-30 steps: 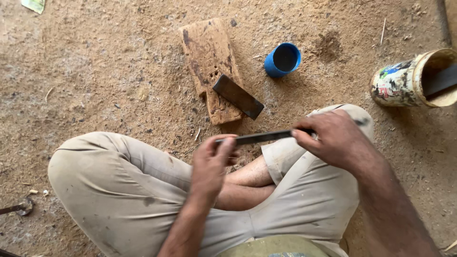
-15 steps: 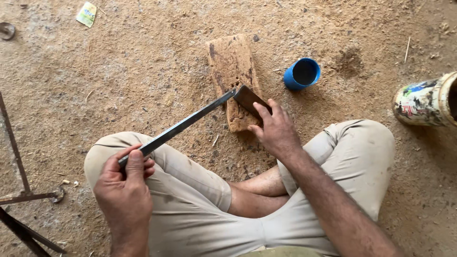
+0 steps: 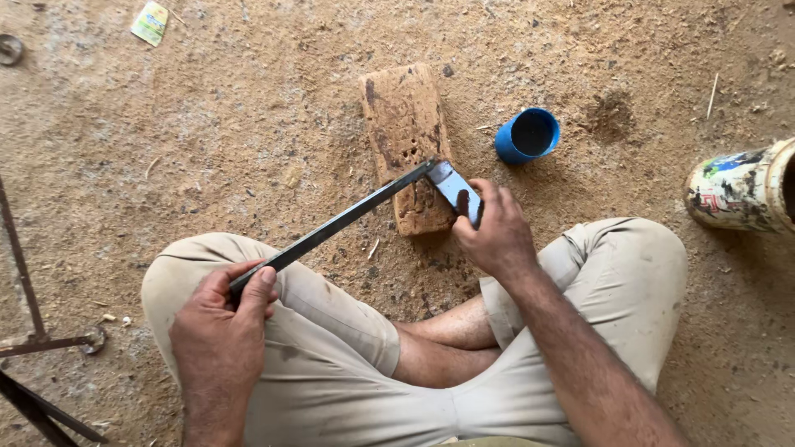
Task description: The person sits on the floor and sharpens a long metal blade using a sharpening stone. They repeatedly rub the stone along the blade's edge, occasionally dipping the stone into a blue cup of liquid and inspecting the blade's edge.
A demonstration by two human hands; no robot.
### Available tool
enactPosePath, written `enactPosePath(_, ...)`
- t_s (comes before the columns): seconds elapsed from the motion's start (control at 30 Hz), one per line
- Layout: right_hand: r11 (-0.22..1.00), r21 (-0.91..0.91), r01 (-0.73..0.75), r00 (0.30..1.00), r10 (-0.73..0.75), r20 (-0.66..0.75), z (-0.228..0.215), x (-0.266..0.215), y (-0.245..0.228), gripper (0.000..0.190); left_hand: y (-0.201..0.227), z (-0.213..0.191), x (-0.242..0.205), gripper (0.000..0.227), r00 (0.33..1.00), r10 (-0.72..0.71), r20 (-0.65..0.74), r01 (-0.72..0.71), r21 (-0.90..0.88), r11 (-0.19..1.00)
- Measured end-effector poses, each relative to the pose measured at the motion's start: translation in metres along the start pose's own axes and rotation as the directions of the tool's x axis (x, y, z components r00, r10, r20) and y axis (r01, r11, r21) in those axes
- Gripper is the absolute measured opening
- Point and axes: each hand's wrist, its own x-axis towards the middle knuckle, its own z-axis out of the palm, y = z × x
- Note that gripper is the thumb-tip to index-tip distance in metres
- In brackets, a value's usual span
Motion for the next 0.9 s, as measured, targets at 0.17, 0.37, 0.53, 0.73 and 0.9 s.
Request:
enactPosePath(0.17,0.992,0.084,-0.097,0.995,0.095,0.033,-0.014,-0.008,0.003,0.063,0.001,0.001,0.001,0.021,1.0,0.017,-0.007,-0.016,0.089,0.996)
enactPosePath(0.37,0.969,0.217,-0.117,0.988,0.093,0.121,-0.009,-0.022,-0.021,0.061,-0.001,0.002,0.002,0.024,1.0,0.006,0.017,-0.01,0.261,0.965)
enactPosePath(0.53,0.975,0.219,-0.028,0.991,-0.001,0.132,0.005,-0.015,-0.048,0.062,0.003,0.008,0.003,0.029,0.994,0.094,0.063,-0.111,0.425,0.899)
enactPosePath(0.73,0.983,0.036,0.178,0.983,-0.179,0.042,0.014,-0.03,-0.077,0.059,0.0,0.015,0.002,0.027,0.975,0.218,0.034,-0.205,0.498,0.843)
enactPosePath(0.9,0.88,0.047,0.472,0.882,-0.472,-0.007,0.036,-0.068,-0.107,0.056,-0.007,0.019,0.004,0.026,0.951,0.309,0.016,-0.274,0.508,0.817)
